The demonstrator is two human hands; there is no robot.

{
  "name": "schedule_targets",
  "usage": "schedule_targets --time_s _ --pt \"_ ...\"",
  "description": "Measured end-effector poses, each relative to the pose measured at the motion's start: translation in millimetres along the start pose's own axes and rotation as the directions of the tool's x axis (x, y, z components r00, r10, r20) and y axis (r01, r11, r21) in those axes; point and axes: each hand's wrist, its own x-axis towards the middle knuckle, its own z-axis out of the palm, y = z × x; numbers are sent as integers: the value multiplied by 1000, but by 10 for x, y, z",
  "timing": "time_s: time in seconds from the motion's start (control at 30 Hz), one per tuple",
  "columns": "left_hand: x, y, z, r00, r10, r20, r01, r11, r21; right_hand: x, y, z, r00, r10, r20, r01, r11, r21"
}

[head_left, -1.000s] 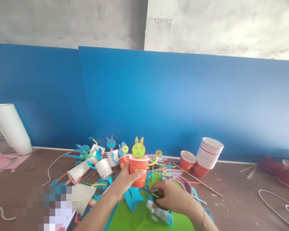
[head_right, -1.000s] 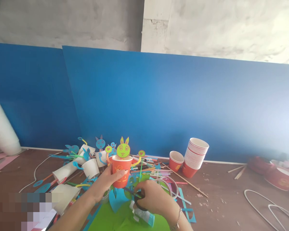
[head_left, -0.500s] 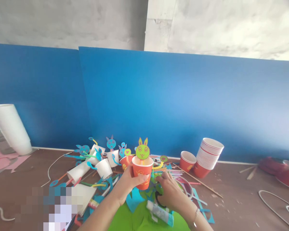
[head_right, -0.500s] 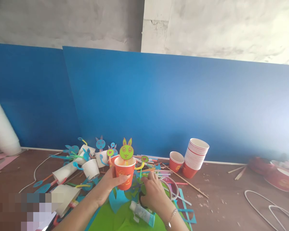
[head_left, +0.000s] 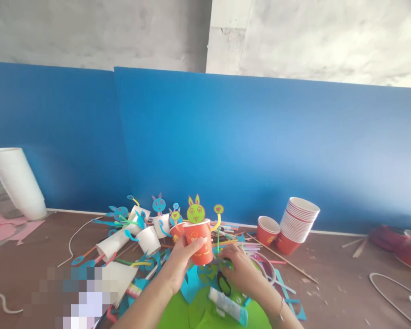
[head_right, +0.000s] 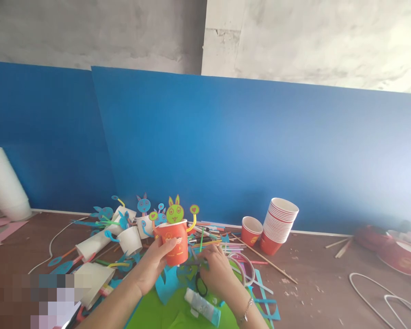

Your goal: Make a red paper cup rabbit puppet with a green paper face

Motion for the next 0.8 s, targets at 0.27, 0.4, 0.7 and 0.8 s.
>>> schedule_targets --time_s 0.27,0.4,0.7,0.8 --pt "-17 -38 50 989 131 -65 -124 987 99 -55 -317 112 968 -21 249 -174 656 734" --pt "-29 -53 62 989 135 -63 -126 984 127 -46 -370 177 972 26 232 -208 547 811" --pt "-68 -22 153 985 157 -67 -150 983 108 -24 -371 193 974 116 193 -225 478 849" --pt "-70 -16 150 986 158 -51 -153 983 97 -28 -369 260 980 117 161 -194 372 908"
